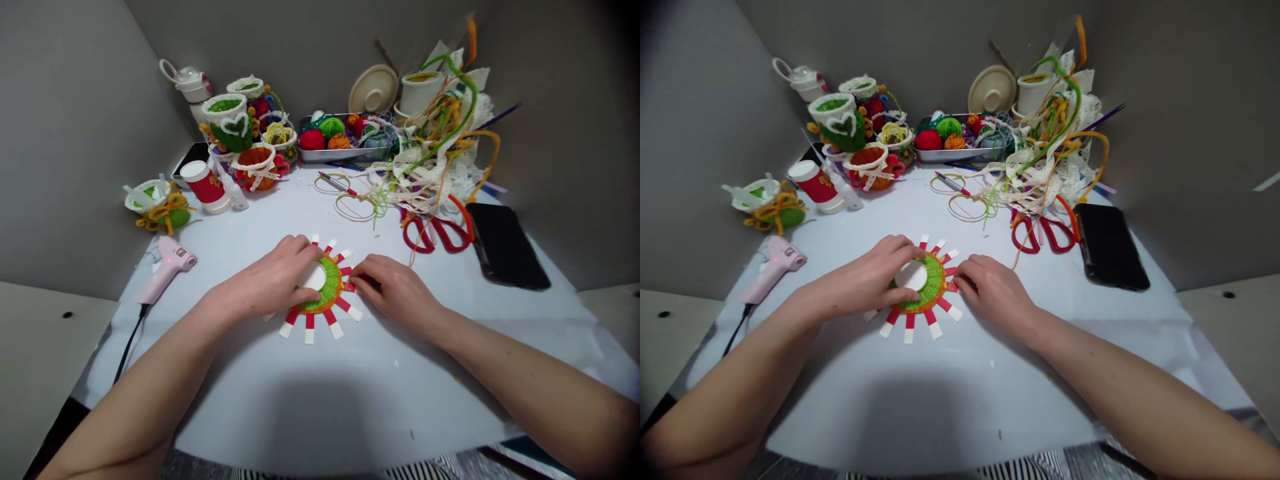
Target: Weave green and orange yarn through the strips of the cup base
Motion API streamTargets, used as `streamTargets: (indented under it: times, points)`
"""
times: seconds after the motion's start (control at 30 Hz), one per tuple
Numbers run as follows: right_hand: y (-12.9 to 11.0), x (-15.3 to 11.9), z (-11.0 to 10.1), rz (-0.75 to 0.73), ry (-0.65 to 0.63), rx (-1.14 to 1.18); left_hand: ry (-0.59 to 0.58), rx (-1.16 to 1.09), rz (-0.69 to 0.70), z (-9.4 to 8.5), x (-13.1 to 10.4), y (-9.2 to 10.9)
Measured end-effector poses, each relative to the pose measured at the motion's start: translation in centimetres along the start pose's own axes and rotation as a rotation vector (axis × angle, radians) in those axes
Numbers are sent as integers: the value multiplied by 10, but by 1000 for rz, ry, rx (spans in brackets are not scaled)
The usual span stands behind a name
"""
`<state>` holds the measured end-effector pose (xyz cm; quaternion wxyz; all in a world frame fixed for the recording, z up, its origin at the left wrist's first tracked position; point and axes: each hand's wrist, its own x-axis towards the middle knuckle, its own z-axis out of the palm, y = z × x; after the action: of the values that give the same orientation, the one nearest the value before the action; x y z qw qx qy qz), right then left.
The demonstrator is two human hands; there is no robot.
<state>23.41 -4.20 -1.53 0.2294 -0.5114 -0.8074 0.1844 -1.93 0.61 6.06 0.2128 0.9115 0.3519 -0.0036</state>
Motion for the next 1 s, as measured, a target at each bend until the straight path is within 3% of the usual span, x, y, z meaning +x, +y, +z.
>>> streamTargets:
  times: [0.17, 0.37, 0.5, 0.73, 0.87, 1.0]
  points:
    - [-1, -2, -3, -43, 18, 43, -37, 135, -54, -2, 0, 8]
    - [-4, -8, -15, -229, 62, 91, -1, 123, 134, -5, -1, 5]
    - [-9, -13, -22, -317, -33, 13, -51, 7, 177, -4, 1, 0]
    - [-18, -23, -29, -482, -194, -95, -93, -148, 124, -4, 3, -3]
    - [-21, -28, -28, -483, -278, -117, -90, -185, 125, -6, 3, -3]
    - [-20, -31, -27, -426, -274, -147, -99, -202, 119, -5, 3, -3]
